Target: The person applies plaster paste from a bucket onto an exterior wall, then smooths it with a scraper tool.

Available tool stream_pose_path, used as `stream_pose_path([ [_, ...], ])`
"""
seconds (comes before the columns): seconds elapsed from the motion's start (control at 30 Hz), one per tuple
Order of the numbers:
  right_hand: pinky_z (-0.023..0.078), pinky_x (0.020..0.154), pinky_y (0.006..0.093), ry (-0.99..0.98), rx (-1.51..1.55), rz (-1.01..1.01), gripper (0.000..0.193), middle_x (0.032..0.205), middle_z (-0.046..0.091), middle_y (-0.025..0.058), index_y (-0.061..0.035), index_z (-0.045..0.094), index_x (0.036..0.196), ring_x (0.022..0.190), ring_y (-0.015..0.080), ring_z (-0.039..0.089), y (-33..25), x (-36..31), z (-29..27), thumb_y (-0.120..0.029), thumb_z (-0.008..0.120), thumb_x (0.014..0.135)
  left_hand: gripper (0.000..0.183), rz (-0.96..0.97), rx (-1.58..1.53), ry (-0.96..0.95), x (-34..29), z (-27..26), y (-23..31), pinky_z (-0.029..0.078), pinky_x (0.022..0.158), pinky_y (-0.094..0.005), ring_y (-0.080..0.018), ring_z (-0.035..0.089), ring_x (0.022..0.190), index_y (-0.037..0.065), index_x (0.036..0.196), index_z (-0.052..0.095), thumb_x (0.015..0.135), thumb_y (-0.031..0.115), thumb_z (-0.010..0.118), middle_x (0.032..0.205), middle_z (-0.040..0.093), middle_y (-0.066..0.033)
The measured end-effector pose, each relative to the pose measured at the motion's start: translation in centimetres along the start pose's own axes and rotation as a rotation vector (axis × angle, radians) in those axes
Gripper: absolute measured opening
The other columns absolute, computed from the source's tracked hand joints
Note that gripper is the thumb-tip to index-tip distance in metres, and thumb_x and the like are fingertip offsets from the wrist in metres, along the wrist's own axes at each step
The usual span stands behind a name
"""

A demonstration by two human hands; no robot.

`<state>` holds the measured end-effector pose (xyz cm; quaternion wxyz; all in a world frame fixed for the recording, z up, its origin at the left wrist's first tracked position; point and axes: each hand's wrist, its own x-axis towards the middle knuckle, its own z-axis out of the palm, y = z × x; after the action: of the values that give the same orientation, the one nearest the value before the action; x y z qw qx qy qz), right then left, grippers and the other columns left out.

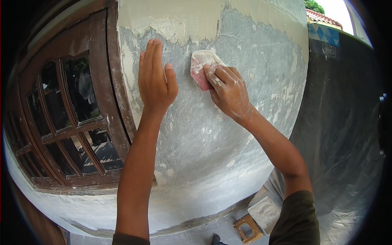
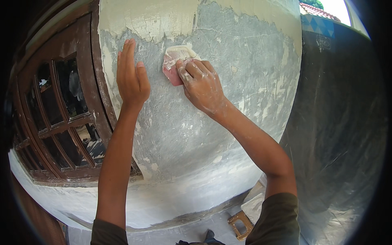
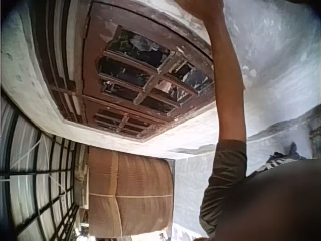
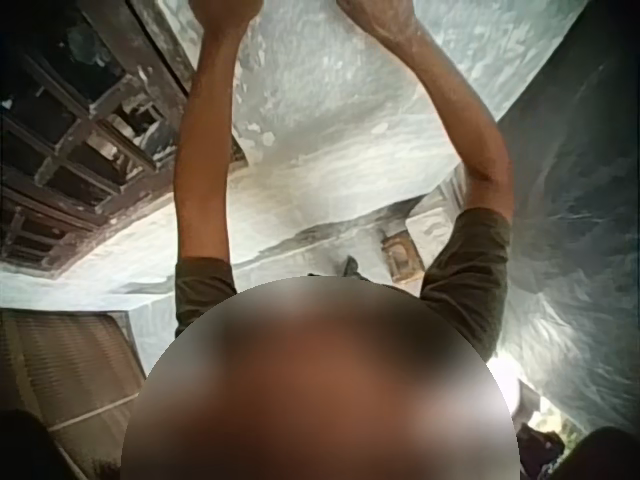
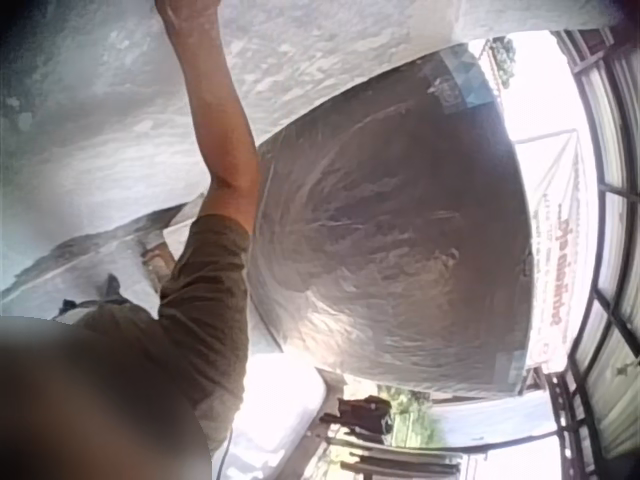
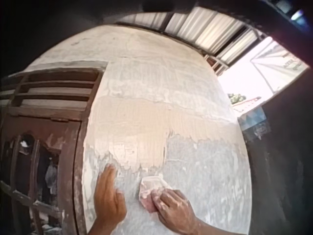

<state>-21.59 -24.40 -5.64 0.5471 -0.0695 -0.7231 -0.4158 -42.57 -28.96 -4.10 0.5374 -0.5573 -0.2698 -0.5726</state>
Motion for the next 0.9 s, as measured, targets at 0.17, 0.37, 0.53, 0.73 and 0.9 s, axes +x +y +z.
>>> stream_pose_path([
  [0.17, 0.051, 0.086, 0.0429, 0.170, -0.180, 0.072, 0.034, 0.098, 0.070, 0.0117, -0.0019, 0.069, 0.113, 0.097, 0.0291, 0.068, 7.5, 8.7, -0.6, -0.005, 0.070, 0.079, 0.050, -0.006, -0.006, -0.013, 0.3, 0.3, 0.5, 0.033, 0.117, -0.0555, -0.0414, 0.049, 0.139, -0.009, 0.140, 0.049, 0.099, 0.018, 0.041, 0.143, 0.055, -0.0271],
  [0.37, 0.051, 0.090, 0.0423, 0.065, -0.220, 0.069, 0.033, 0.101, 0.071, 0.0137, 0.0027, 0.067, 0.115, 0.103, 0.0300, 0.068, 6.6, 6.1, 1.4, -0.002, 0.065, 0.082, 0.053, -0.034, -0.038, -0.048, 0.1, 0.1, 0.3, 0.026, 0.121, -0.0542, -0.0412, 0.045, 0.142, -0.008, 0.145, 0.045, 0.098, 0.015, 0.037, 0.147, 0.051, -0.0282],
  [0.53, 0.051, 0.088, 0.0408, 0.015, -0.010, 0.048, 0.047, 0.094, 0.067, 0.0112, 0.0006, 0.066, 0.121, 0.097, 0.0302, 0.067, 0.7, -1.4, 0.0, 0.001, 0.072, 0.074, 0.053, -0.026, -0.002, -0.037, 0.0, 0.0, 0.1, 0.027, 0.121, -0.0538, -0.0411, 0.046, 0.141, -0.008, 0.145, 0.046, 0.099, 0.017, 0.038, 0.147, 0.051, -0.0276],
  [0.73, 0.051, 0.085, 0.0432, 0.152, -0.173, 0.121, 0.039, 0.098, 0.068, 0.0128, -0.0021, 0.067, 0.117, 0.094, 0.0323, 0.067, 9.0, 8.0, -0.1, -0.003, 0.070, 0.078, 0.053, -0.021, -0.013, -0.046, 0.1, 0.4, 0.5, 0.027, 0.121, -0.0538, -0.0411, 0.046, 0.141, -0.008, 0.144, 0.047, 0.099, 0.018, 0.037, 0.147, 0.052, -0.0266],
  [0.9, 0.051, 0.087, 0.0425, 0.051, -0.142, 0.147, 0.040, 0.099, 0.068, 0.0131, -0.0006, 0.066, 0.117, 0.096, 0.0317, 0.067, 7.3, 5.5, 1.2, -0.003, 0.069, 0.077, 0.053, -0.011, -0.017, -0.031, 0.2, 0.5, 0.4, 0.028, 0.121, -0.0539, -0.0410, 0.046, 0.141, -0.008, 0.144, 0.047, 0.100, 0.018, 0.037, 0.147, 0.052, -0.0267],
])
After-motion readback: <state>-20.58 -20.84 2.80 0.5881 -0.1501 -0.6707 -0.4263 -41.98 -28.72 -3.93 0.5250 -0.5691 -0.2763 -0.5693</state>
